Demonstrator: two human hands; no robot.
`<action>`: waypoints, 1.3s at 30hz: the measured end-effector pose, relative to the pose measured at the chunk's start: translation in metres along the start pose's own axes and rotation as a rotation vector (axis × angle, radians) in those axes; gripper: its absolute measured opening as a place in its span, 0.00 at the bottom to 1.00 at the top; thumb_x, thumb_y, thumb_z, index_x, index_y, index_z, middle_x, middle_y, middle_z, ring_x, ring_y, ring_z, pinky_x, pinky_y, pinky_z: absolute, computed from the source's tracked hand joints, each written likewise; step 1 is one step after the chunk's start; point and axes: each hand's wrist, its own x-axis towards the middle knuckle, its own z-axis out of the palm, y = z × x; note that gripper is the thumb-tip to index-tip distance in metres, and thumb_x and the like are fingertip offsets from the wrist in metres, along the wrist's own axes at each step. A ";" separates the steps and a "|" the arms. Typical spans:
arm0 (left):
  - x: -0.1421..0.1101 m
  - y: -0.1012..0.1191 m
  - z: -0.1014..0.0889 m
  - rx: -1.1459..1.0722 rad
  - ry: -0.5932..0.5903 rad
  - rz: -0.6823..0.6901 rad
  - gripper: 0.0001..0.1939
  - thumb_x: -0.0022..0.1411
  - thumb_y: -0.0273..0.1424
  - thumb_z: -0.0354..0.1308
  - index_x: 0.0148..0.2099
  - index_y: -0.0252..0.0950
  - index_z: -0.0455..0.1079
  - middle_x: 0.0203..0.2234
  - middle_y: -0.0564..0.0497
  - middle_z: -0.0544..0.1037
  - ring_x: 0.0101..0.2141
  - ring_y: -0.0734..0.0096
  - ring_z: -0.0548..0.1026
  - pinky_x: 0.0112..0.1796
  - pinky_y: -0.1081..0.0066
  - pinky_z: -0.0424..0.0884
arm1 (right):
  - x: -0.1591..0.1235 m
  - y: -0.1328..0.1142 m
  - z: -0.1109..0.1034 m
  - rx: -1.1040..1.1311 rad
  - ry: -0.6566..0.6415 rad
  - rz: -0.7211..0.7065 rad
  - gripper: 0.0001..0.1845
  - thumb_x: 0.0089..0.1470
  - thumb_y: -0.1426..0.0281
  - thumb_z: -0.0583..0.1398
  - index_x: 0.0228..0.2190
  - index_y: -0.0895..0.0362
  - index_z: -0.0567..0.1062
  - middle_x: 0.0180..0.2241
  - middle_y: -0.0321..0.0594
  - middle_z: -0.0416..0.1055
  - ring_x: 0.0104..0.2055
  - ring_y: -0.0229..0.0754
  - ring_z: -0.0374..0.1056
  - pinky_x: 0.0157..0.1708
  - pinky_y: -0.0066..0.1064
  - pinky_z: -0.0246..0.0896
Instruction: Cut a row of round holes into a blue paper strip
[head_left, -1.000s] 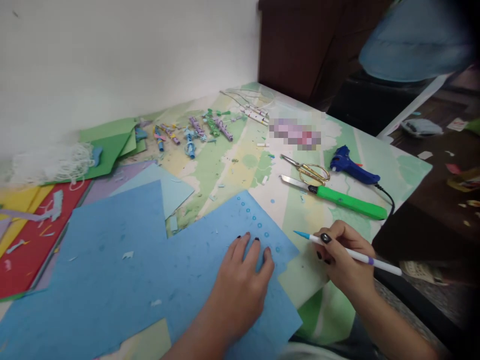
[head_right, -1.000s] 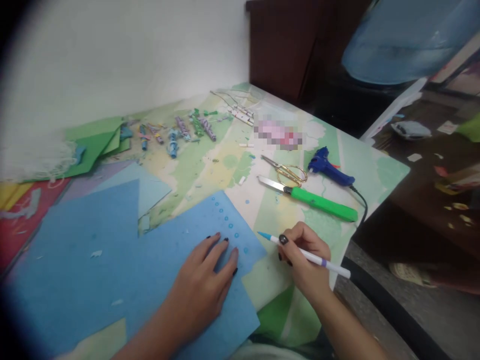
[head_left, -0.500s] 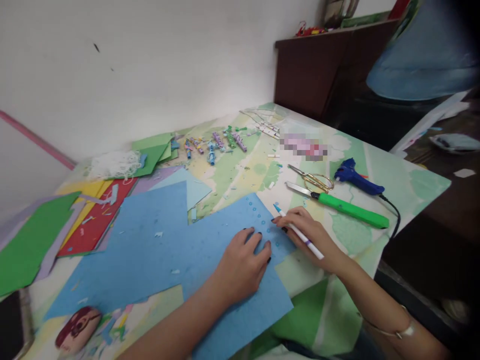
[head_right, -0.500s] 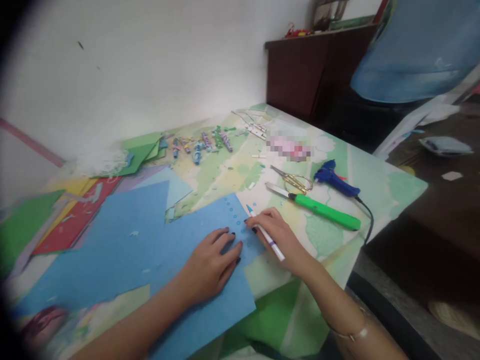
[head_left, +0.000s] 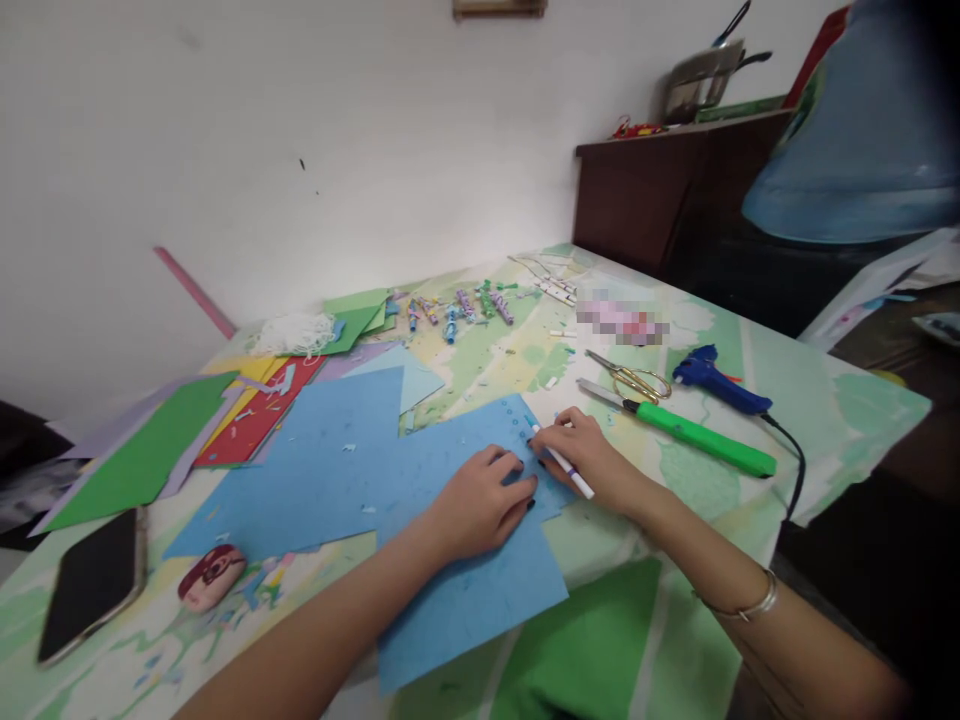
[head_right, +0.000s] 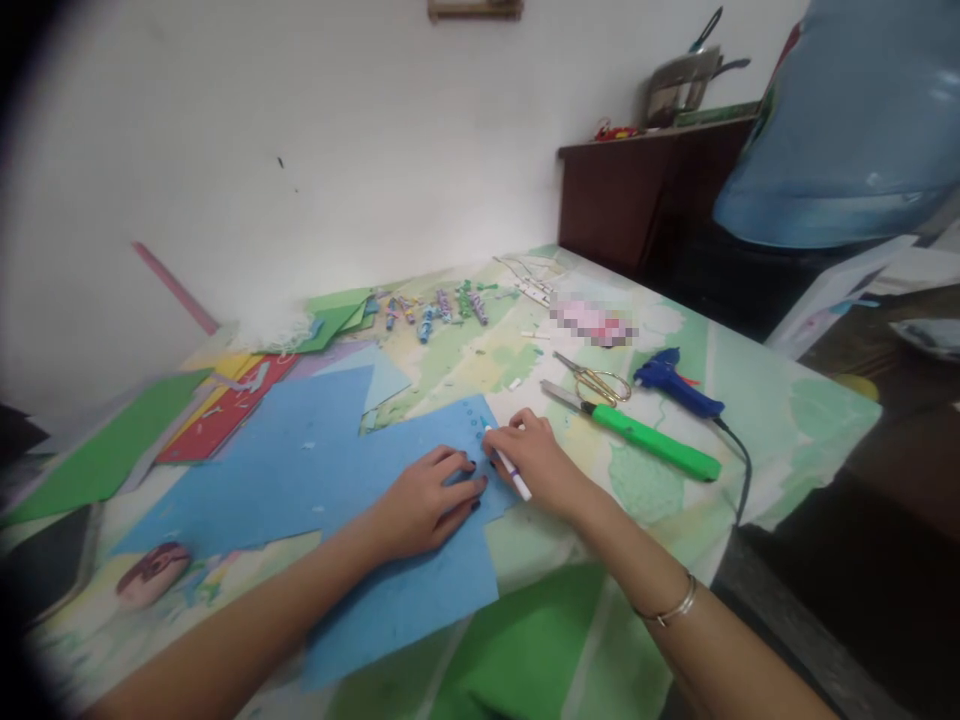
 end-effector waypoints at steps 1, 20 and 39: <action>0.000 0.000 -0.001 0.001 0.001 0.001 0.13 0.64 0.29 0.46 0.44 0.34 0.69 0.37 0.43 0.68 0.39 0.62 0.64 0.41 0.62 0.65 | 0.002 -0.001 -0.003 0.004 -0.002 -0.012 0.07 0.53 0.76 0.54 0.33 0.53 0.69 0.28 0.39 0.69 0.40 0.47 0.56 0.40 0.41 0.55; -0.001 -0.001 0.002 0.018 0.022 0.054 0.14 0.64 0.28 0.44 0.48 0.33 0.67 0.40 0.41 0.70 0.46 0.61 0.66 0.45 0.61 0.66 | 0.038 0.024 0.006 0.121 0.131 -0.095 0.17 0.49 0.77 0.56 0.42 0.53 0.67 0.42 0.42 0.71 0.42 0.47 0.61 0.42 0.38 0.57; -0.007 0.015 -0.011 -0.049 -0.071 0.354 0.16 0.59 0.41 0.50 0.38 0.33 0.68 0.31 0.46 0.71 0.44 0.59 0.66 0.58 0.52 0.47 | 0.036 0.046 -0.005 0.459 0.676 0.238 0.15 0.58 0.62 0.51 0.43 0.53 0.70 0.45 0.42 0.72 0.47 0.44 0.66 0.44 0.37 0.61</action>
